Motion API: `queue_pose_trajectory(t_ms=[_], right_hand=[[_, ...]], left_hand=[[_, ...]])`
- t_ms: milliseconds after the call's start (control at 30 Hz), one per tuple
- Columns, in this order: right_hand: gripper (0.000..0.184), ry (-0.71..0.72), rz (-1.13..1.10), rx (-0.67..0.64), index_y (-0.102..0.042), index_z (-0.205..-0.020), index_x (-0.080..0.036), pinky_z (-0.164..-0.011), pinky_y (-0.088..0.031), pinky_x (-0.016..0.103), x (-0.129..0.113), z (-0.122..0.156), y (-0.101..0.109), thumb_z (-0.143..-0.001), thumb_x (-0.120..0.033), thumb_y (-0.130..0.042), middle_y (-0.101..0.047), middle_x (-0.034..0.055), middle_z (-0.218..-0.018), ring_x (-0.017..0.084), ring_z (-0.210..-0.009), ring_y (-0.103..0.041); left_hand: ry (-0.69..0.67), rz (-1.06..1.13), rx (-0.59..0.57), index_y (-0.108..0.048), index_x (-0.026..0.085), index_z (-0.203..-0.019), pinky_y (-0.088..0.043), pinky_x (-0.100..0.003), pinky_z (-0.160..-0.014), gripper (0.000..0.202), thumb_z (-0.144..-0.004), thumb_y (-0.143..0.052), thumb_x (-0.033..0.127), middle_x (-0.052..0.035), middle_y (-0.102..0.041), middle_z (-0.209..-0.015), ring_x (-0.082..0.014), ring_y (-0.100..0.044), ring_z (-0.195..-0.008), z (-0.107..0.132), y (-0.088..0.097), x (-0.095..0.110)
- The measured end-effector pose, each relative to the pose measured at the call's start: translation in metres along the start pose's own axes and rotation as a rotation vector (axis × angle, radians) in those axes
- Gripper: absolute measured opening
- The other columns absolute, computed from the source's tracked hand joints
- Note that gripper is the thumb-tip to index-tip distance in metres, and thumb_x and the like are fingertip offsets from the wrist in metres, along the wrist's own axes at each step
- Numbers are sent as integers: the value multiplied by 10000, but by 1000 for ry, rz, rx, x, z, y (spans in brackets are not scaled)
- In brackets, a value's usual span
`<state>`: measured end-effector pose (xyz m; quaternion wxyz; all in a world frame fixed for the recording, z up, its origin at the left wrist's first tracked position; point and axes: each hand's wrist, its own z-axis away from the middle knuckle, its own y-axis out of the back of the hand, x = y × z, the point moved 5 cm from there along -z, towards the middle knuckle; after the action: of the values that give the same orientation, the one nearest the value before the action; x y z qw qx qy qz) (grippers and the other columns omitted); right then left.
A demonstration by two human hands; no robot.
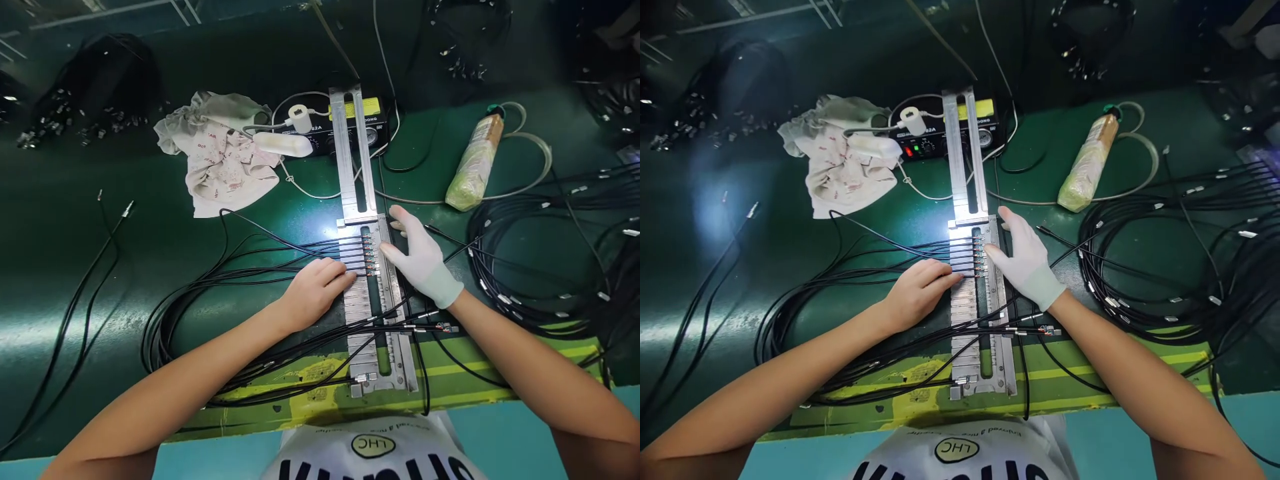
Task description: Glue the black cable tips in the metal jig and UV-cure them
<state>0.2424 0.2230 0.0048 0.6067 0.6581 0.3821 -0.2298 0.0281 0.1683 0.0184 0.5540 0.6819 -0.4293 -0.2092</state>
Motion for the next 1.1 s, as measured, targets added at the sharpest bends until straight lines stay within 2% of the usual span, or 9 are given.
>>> queue_pose_trajectory(t_ms=[233, 333, 433, 633, 800, 867, 967, 1033, 1100], right_hand=[[625, -3, 22, 2, -408, -1491, -244, -1102, -465, 478, 0, -1, 0, -911, -368, -607, -532, 81, -1467, 259, -1249, -583], [625, -8, 26, -4, -412, -1490, -240, -1109, -458, 479, -1, -1, 0, -910, -364, -610, -536, 81, -1463, 262, -1258, -576], [625, -8, 16, -8, -411, -1492, -244, -1105, -461, 484, -1, -1, 1, -912, -370, -608, -538, 84, -1459, 269, -1265, -571], [594, 17, 25, 30, -438, -1472, -260, -1093, -462, 461, 0, -2, 0, -908, -349, -600, -530, 80, -1441, 269, -1268, -550], [568, -4, 73, 32, -479, -1444, -244, -895, -522, 421, -3, 1, -2, -901, -373, -587, -639, 63, -1062, 243, -961, -620], [561, -8, 124, -42, -472, -1452, -243, -801, -510, 391, -5, 2, -4, -918, -393, -562, -644, 25, -884, 231, -839, -615], [578, 3, 288, -143, -449, -1475, -235, -743, -462, 364, -10, 5, -5, -940, -439, -528, -652, 15, -795, 240, -788, -616], [577, 14, 374, -183, -446, -1479, -227, -739, -442, 350, -14, 6, -3, -949, -449, -505, -668, 26, -792, 246, -790, -626], [551, 10, 397, -206, -461, -1463, -231, -723, -433, 336, -17, 6, -2, -954, -441, -492, -677, 25, -775, 244, -767, -632]], left_hand=[[-34, 104, -14, -557, 122, -1226, -509, -367, -878, 252, -1015, -420, 114, -126, -640, -1063, -211, -554, -968, -5, -2, -4], [10, 181, -2, -560, 133, -1235, -504, -356, -885, 260, -1010, -433, 109, -126, -630, -1097, -207, -549, -1002, -3, 1, -3], [97, 127, 36, -580, 182, -1277, -464, -408, -942, 305, -997, -477, 121, -116, -622, -1132, -228, -534, -1077, 6, 6, 1], [185, -46, 4, -584, 177, -1321, -404, -375, -813, 336, -998, -493, 152, -80, -623, -961, -205, -506, -894, 19, 2, 11], [219, -84, -25, -613, 183, -1267, -376, -388, -842, 299, -1010, -459, 169, -69, -640, -943, -207, -528, -909, 11, 8, 15], [253, -103, -41, -616, 192, -1256, -364, -406, -857, 295, -1014, -448, 192, -71, -640, -948, -215, -532, -915, 12, 19, 28], [164, -36, -61, -615, 172, -1212, -356, -408, -827, 315, -1016, -485, 381, -75, -633, -960, -223, -527, -893, 23, 31, 73], [29, 34, -110, -605, 157, -1197, -363, -395, -799, 465, -958, -552, 553, -67, -626, -964, -221, -525, -880, 37, 29, 109], [-35, 18, -144, -597, 169, -1192, -368, -389, -791, 469, -920, -624, 550, -59, -622, -970, -218, -532, -884, 50, 21, 134]])
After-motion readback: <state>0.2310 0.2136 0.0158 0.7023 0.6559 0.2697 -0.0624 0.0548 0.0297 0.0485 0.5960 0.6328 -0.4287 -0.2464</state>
